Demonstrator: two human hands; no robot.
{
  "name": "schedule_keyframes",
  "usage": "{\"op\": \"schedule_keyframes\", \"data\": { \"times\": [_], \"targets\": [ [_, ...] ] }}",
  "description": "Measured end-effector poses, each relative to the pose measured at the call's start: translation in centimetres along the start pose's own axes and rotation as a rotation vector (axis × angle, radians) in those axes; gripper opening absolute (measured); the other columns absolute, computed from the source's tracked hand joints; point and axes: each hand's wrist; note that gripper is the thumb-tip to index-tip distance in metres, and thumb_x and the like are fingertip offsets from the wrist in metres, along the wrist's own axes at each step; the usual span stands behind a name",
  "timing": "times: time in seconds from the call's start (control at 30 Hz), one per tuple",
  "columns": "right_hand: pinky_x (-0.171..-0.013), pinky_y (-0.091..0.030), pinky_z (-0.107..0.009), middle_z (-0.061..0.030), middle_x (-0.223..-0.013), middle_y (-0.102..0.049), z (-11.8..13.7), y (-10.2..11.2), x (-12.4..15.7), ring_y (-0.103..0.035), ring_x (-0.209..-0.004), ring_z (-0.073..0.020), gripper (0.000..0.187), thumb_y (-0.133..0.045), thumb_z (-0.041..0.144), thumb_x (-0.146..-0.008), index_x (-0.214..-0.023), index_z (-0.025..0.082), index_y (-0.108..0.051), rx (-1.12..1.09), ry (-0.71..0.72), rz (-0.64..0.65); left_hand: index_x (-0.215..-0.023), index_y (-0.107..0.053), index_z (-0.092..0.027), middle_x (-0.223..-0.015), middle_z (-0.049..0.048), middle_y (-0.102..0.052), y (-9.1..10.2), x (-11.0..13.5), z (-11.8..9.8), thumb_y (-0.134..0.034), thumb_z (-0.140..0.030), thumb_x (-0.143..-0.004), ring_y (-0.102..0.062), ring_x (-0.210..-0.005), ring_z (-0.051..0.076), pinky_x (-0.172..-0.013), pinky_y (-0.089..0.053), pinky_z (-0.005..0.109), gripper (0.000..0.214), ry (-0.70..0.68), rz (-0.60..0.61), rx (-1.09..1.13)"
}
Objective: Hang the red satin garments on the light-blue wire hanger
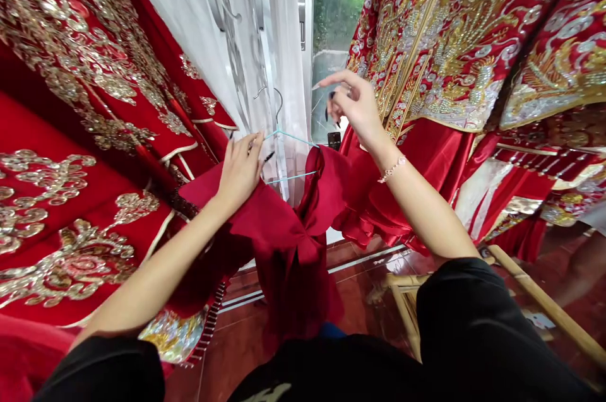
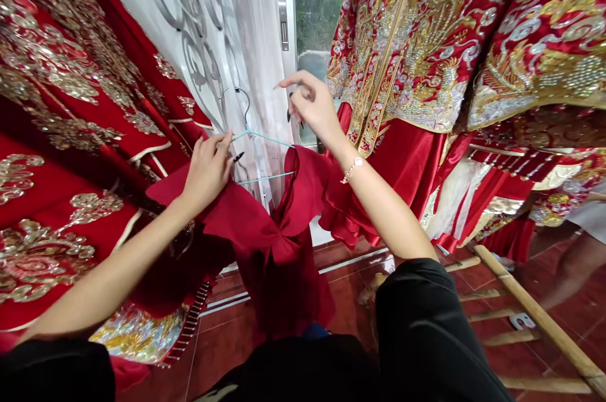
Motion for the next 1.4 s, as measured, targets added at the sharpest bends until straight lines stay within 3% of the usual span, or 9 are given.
{"op": "schedule_keyframes", "data": {
  "times": [0.13,0.23,0.4,0.53,0.67,0.73,0.9,1.17,1.4],
  "targets": [
    [-0.068,-0.048,-0.024,0.0033,-0.076,-0.057,-0.3,0.2,4.4,-0.052,-0.063,-0.0089,0.030,-0.047,0.010,-0.087,-0.107,0.019,-0.067,0.021,0.077,0.166,-0.160,-0.028,-0.028,-0.147,0.0179,-0.051,-2.1,7.9,-1.1,-0.050,-0.024,-0.098,-0.040,-0.146,0.036,-0.122,-0.018,0.065,0.066,-0.080,-0.181,0.052],
    [-0.071,-0.049,-0.027,0.0021,-0.076,-0.060,-2.8,-0.8,8.5,-0.054,-0.065,-0.0110,0.033,-0.048,0.007,-0.081,-0.103,0.018,-0.070,0.039,0.031,0.325,-0.157,-0.033,-0.039,-0.137,0.0137,-0.059,-3.8,14.0,-1.2,-0.052,-0.021,-0.098,-0.049,-0.140,0.035,-0.121,-0.017,0.068,0.065,-0.154,-0.129,0.012],
    [-0.099,-0.048,-0.044,-0.0085,-0.108,-0.063,-7.8,-2.3,11.7,-0.059,-0.104,-0.0236,0.041,-0.055,0.017,-0.081,-0.119,0.022,-0.067,0.182,-0.117,0.060,-0.162,-0.020,-0.036,-0.141,0.0181,-0.051,-3.8,17.5,-1.6,-0.056,-0.017,-0.096,-0.045,-0.143,0.039,-0.119,-0.018,0.072,0.078,-0.069,-0.132,-0.016],
    [-0.115,-0.035,-0.055,-0.0138,-0.142,-0.047,-9.1,-4.0,11.2,-0.042,-0.136,-0.0317,0.066,-0.065,0.034,-0.079,-0.143,0.027,-0.050,0.302,-0.237,-0.095,-0.161,-0.019,-0.041,-0.142,0.0137,-0.047,-2.7,16.0,-3.7,-0.058,-0.014,-0.093,-0.038,-0.148,0.038,-0.121,-0.012,0.070,0.083,-0.037,-0.267,0.041],
    [-0.121,-0.021,-0.063,-0.0153,-0.164,-0.025,-8.3,-6.3,9.0,-0.017,-0.154,-0.0359,0.090,-0.067,0.038,-0.076,-0.156,0.025,-0.029,0.448,-0.340,0.009,-0.158,-0.027,-0.041,-0.143,0.0127,-0.048,-1.0,11.2,-6.4,-0.057,-0.021,-0.095,-0.033,-0.150,0.037,-0.121,-0.013,0.070,0.073,-0.009,-0.306,0.045],
    [-0.121,-0.014,-0.068,-0.0154,-0.167,-0.021,-8.2,-7.3,7.7,-0.009,-0.156,-0.0376,0.090,-0.066,0.034,-0.077,-0.158,0.024,-0.026,0.494,-0.397,0.085,-0.159,-0.027,-0.033,-0.149,0.0158,-0.047,-0.1,7.5,-6.8,-0.054,-0.029,-0.096,-0.030,-0.151,0.038,-0.121,-0.016,0.069,0.068,0.116,-0.190,0.017],
    [-0.120,-0.025,-0.061,-0.0165,-0.154,-0.045,-9.4,-8.3,6.1,-0.037,-0.145,-0.0341,0.072,-0.054,0.016,-0.080,-0.150,0.017,-0.040,0.485,-0.395,0.215,-0.157,-0.030,-0.015,-0.150,0.0205,-0.049,0.2,0.6,-3.6,-0.049,-0.023,-0.092,-0.043,-0.138,0.039,-0.122,-0.018,0.063,0.068,0.258,-0.021,-0.033],
    [-0.115,-0.037,-0.041,-0.0171,-0.140,-0.057,-9.3,-7.2,7.9,-0.052,-0.128,-0.0278,0.065,-0.043,0.006,-0.081,-0.146,0.009,-0.047,0.544,-0.301,0.176,-0.148,-0.044,-0.013,-0.131,0.0194,-0.060,-0.7,1.1,-2.3,-0.039,-0.015,-0.091,-0.051,-0.122,0.038,-0.108,-0.033,0.056,0.057,0.284,0.006,-0.052],
    [-0.115,-0.037,-0.045,-0.0133,-0.140,-0.058,-9.3,-6.3,8.2,-0.051,-0.129,-0.0270,0.064,-0.047,0.010,-0.079,-0.143,0.015,-0.050,0.442,-0.306,0.196,-0.145,-0.048,-0.013,-0.125,0.0192,-0.062,-0.4,0.9,-2.3,-0.039,-0.014,-0.090,-0.053,-0.119,0.038,-0.106,-0.034,0.054,0.056,0.277,-0.004,-0.061]
  ]
}}
Point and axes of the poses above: each hand's wrist, its own x-axis away from the middle knuckle, its own y-axis out of the back of the hand, z = x × y
